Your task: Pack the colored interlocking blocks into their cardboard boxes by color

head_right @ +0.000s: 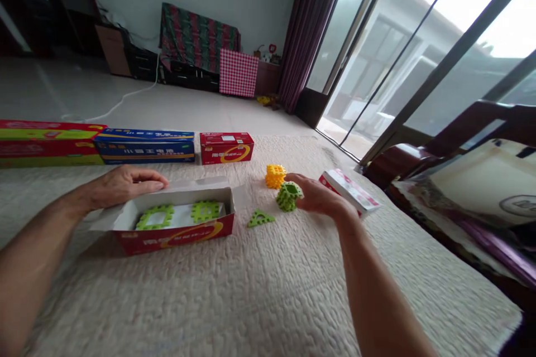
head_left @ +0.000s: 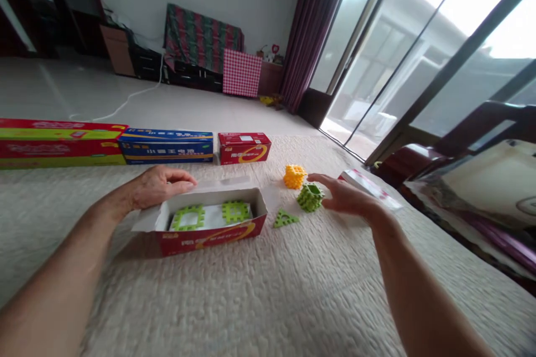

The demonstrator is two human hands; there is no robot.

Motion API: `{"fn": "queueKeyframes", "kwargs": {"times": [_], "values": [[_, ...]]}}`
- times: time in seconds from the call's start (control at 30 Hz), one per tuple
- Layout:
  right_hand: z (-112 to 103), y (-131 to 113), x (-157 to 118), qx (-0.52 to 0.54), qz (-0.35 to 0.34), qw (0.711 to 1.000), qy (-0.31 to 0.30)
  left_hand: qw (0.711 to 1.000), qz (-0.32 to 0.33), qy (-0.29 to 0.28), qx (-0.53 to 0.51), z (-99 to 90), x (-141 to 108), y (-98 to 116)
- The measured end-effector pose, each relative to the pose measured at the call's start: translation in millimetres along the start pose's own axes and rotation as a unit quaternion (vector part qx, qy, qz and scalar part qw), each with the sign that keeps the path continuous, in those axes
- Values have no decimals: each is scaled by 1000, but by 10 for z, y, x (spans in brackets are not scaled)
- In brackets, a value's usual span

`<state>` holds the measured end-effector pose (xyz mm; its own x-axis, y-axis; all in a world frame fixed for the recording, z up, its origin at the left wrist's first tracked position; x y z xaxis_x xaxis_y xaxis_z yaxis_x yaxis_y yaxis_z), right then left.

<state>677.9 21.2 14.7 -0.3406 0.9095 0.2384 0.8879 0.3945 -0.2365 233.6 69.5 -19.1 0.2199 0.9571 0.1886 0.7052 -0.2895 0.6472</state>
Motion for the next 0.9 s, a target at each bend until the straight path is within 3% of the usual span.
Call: {"fn": "queueKeyframes", "kwargs": {"times": [0.2,0.6,0.73,0.9], "values": [[145,95,21,-10,21,1000,-7,1000,-5,4,-3,1,-9,0],[92,101,61,-9,-1,999,43,1000,6,5,-3,-20,-37,60],[-55,-240,100,-6,-24,995,96,1000,14,-7,-25,-17,-45,52],[-4,-1164,312,82,-123,981,124,999,25,-2,-36,-19,-50,54]]}}
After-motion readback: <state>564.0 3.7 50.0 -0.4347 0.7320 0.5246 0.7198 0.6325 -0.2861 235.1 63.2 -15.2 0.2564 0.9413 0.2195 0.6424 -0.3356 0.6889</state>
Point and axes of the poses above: each hand's wrist, its own x-axis towards the middle knuckle, its own z-axis out of the palm, y = z × x, the point moved 2 cm from there along x, towards the middle knuckle, and after that the axes turned 11 degrees about y, right-handed, at the moved point
